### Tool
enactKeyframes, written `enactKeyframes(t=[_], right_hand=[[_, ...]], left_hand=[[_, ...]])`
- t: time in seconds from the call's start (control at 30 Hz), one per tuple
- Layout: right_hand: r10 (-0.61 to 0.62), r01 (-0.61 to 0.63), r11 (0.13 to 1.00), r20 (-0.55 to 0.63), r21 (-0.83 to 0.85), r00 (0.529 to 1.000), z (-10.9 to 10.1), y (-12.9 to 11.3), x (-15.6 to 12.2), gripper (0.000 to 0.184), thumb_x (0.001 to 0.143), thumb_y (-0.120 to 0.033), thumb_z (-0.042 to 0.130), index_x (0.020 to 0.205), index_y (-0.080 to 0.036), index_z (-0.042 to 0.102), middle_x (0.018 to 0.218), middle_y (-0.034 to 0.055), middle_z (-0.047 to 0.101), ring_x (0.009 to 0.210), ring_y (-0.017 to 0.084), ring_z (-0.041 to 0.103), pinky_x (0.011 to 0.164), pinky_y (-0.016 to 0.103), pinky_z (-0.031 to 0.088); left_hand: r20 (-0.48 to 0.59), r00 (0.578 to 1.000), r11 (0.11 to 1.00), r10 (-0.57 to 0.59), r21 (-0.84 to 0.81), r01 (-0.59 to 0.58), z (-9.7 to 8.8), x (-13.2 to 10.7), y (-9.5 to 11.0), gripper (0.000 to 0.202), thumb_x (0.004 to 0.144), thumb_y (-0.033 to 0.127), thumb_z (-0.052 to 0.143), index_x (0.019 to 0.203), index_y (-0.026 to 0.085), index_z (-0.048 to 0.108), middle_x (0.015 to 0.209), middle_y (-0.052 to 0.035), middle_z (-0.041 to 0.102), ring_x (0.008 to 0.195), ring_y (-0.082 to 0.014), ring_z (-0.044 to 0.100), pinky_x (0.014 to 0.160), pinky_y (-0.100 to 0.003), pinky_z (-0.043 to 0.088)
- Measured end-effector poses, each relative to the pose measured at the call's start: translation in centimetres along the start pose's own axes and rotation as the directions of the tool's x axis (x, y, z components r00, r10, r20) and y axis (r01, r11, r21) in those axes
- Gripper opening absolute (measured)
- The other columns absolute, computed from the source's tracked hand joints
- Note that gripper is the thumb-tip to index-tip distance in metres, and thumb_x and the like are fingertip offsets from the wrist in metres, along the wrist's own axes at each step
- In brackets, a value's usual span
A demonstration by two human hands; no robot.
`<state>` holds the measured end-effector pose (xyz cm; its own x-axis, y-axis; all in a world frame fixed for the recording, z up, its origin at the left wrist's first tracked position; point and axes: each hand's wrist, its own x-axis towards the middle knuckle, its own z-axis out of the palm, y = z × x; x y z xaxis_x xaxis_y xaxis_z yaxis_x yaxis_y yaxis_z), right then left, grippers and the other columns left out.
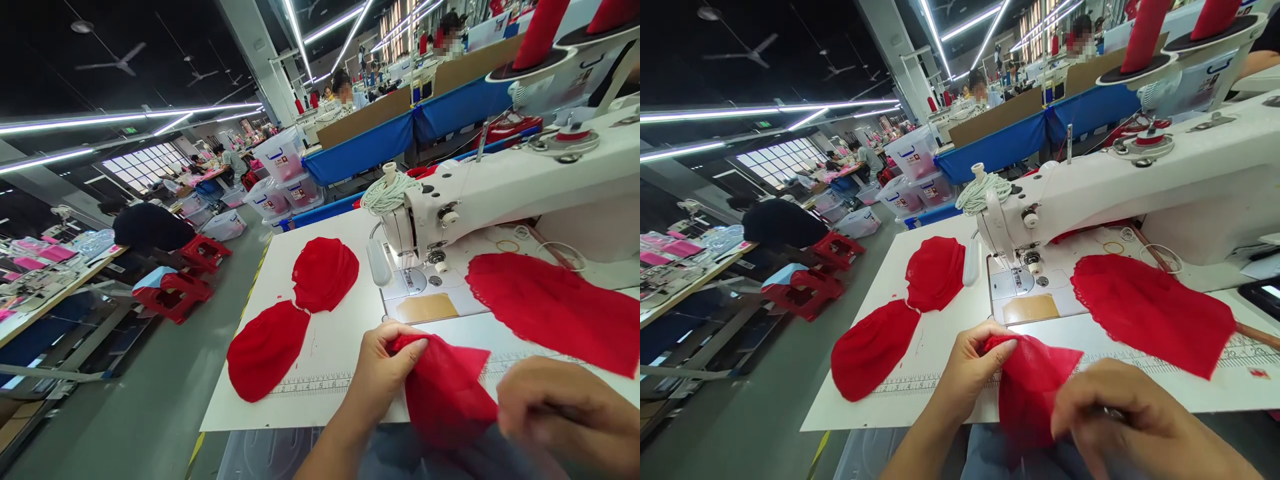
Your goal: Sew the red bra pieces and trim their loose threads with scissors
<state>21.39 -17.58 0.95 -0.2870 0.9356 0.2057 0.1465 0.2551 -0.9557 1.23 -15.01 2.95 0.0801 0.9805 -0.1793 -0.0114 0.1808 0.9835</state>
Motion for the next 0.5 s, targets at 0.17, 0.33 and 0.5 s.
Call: enactKeyframes(t=[0.17, 0.33, 0.5], right_hand=[[0.058, -0.061, 0.998, -0.108, -0.026, 0.992, 0.0, 1.7, 4.2, 0.035, 0.081, -0.049, 0.068, 0.108, -0.027, 0.071, 0.101, 0.0050, 0.072, 0.066, 0.017, 0.062, 0.061, 0.027, 0.053], [0.121, -0.124, 0.991, 0.075, 0.045, 0.990, 1.8, 1.8, 5.0, 0.032, 0.083, -0.051, 0.063, 0.078, -0.021, 0.069, 0.068, 0.0011, 0.065, 0.065, 0.018, 0.060, 0.057, 0.025, 0.049], [0.122, -0.120, 0.990, -0.015, 0.067, 0.992, 2.8, 1.3, 4.2, 0.033, 0.084, -0.052, 0.061, 0.072, -0.020, 0.063, 0.064, -0.0011, 0.058, 0.060, 0.015, 0.054, 0.054, 0.023, 0.044]], left_hand=[[0.061, 0.998, 1.000, -0.025, -0.006, 0.026, 0.1, -0.3, 1.0, 0.021, 0.076, 0.027, 0.073, 0.094, 0.015, 0.075, 0.089, -0.0068, 0.072, 0.083, -0.0183, 0.062, 0.076, -0.028, 0.047], [0.001, 1.000, 1.000, 0.016, 0.021, -0.016, -0.4, -0.8, 2.3, 0.021, 0.073, 0.022, 0.073, 0.092, 0.015, 0.070, 0.086, -0.0055, 0.071, 0.080, -0.0165, 0.063, 0.074, -0.026, 0.050], [-0.081, 0.992, 0.987, 0.100, 0.136, -0.089, -1.0, -0.8, 2.3, 0.009, 0.077, 0.023, 0.069, 0.081, 0.015, 0.070, 0.075, -0.0034, 0.066, 0.069, -0.0139, 0.059, 0.065, -0.024, 0.048]])
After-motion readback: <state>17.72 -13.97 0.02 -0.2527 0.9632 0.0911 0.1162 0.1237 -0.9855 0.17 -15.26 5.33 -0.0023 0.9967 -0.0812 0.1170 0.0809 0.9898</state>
